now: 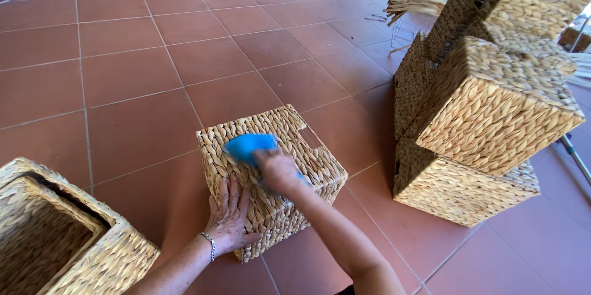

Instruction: The person wipes the exterior and interior surfaces of woven baskets using a blue cloth. They rotate each basket to clean all sides and then place it next to others on the tiled floor.

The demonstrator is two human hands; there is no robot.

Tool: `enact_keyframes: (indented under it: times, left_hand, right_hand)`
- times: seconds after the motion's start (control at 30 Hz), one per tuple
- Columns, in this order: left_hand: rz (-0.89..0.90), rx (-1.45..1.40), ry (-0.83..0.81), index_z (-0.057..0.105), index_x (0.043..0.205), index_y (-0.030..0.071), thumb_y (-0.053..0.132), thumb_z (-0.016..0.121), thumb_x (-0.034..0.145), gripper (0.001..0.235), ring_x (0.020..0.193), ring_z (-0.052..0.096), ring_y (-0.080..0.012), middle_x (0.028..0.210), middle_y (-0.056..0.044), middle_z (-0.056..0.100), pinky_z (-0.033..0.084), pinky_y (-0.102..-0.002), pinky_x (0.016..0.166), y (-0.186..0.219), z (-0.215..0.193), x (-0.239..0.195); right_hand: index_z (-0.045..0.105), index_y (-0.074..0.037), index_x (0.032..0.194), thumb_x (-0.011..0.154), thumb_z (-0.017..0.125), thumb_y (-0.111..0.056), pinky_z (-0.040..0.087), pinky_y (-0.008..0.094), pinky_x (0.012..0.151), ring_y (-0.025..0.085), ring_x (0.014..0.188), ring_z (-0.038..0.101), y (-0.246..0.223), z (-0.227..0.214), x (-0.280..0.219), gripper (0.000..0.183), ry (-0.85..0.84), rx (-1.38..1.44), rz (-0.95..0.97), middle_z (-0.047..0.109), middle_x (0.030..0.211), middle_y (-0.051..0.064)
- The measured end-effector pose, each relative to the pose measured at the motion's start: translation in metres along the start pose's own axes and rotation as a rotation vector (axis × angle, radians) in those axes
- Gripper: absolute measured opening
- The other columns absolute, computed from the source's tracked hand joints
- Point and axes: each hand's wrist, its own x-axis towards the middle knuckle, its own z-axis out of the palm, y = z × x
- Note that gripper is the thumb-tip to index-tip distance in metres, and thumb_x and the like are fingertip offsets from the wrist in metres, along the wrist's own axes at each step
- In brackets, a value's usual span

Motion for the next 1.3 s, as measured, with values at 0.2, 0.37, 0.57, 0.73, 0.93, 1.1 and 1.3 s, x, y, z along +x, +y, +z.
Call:
enact_keyframes:
  times: [0.2,0.37,0.57,0.73,0.93,1.1,1.3]
  left_hand:
    - [0.001,-0.002,0.005,-0.001,0.159,0.001,0.072,0.078,0.075,0.136,0.152,-0.018,-0.0509,0.165,-0.031,-0.013,0.015,-0.074,0.117,-0.004,0.006,-0.002]
    - [0.015,0.001,0.049,-0.004,0.158,-0.001,0.074,0.077,0.074,0.139,0.151,-0.018,-0.0524,0.164,-0.033,-0.017,0.014,-0.074,0.117,0.0,0.007,-0.001]
    - [-0.011,0.045,0.032,-0.002,0.159,-0.001,0.072,0.079,0.074,0.137,0.15,-0.016,-0.0554,0.164,-0.035,-0.013,0.016,-0.074,0.116,0.001,0.005,0.0]
    - [0.0,0.024,0.028,0.002,0.159,0.003,0.071,0.078,0.074,0.133,0.152,-0.013,-0.0531,0.165,-0.031,-0.007,0.018,-0.077,0.114,-0.004,0.009,0.004]
    - [-0.008,0.023,0.0,-0.002,0.16,0.003,0.075,0.077,0.075,0.136,0.152,-0.015,-0.0511,0.165,-0.03,-0.01,0.013,-0.077,0.115,-0.003,0.011,0.007]
    - [-0.035,0.027,0.02,-0.004,0.161,0.004,0.076,0.078,0.072,0.14,0.153,-0.015,-0.05,0.166,-0.029,-0.013,0.013,-0.074,0.117,-0.001,0.008,0.006]
    - [-0.057,0.032,0.043,-0.001,0.161,0.005,0.075,0.08,0.07,0.14,0.153,-0.013,-0.0502,0.167,-0.029,-0.011,0.015,-0.075,0.117,-0.001,0.006,0.007]
  right_hand:
    - [0.053,-0.031,0.145,0.084,0.064,0.004,0.062,0.037,0.078,0.03,0.115,0.064,0.005,0.021,0.029,0.071,0.111,0.001,-0.238,0.061,0.144,0.001]
    - [0.06,-0.024,0.125,0.069,0.079,-0.015,0.057,0.046,0.086,0.037,0.114,0.061,0.115,0.007,0.027,0.059,0.28,0.02,0.335,0.068,0.118,0.007]
    - [0.053,-0.013,0.133,0.081,0.069,-0.007,0.059,0.047,0.077,0.041,0.108,0.061,0.077,0.003,0.017,0.054,0.318,-0.092,0.34,0.065,0.112,0.02]
    - [0.046,-0.014,0.145,0.081,0.068,0.004,0.061,0.043,0.082,0.035,0.112,0.06,-0.013,-0.004,-0.031,0.07,-0.04,-0.057,-0.24,0.061,0.122,0.022]
    - [0.053,-0.027,0.141,0.071,0.085,-0.013,0.06,0.045,0.088,0.033,0.117,0.06,0.036,-0.018,-0.061,0.078,0.085,0.028,-0.233,0.061,0.137,0.011]
    - [0.051,-0.022,0.143,0.088,0.073,-0.012,0.057,0.052,0.087,0.037,0.111,0.062,0.119,-0.031,-0.081,0.059,0.16,-0.035,0.206,0.066,0.121,0.014]
    - [0.047,-0.016,0.143,0.092,0.065,-0.006,0.061,0.048,0.079,0.036,0.107,0.066,0.075,-0.031,-0.117,0.055,-0.042,-0.071,0.228,0.061,0.121,0.021]
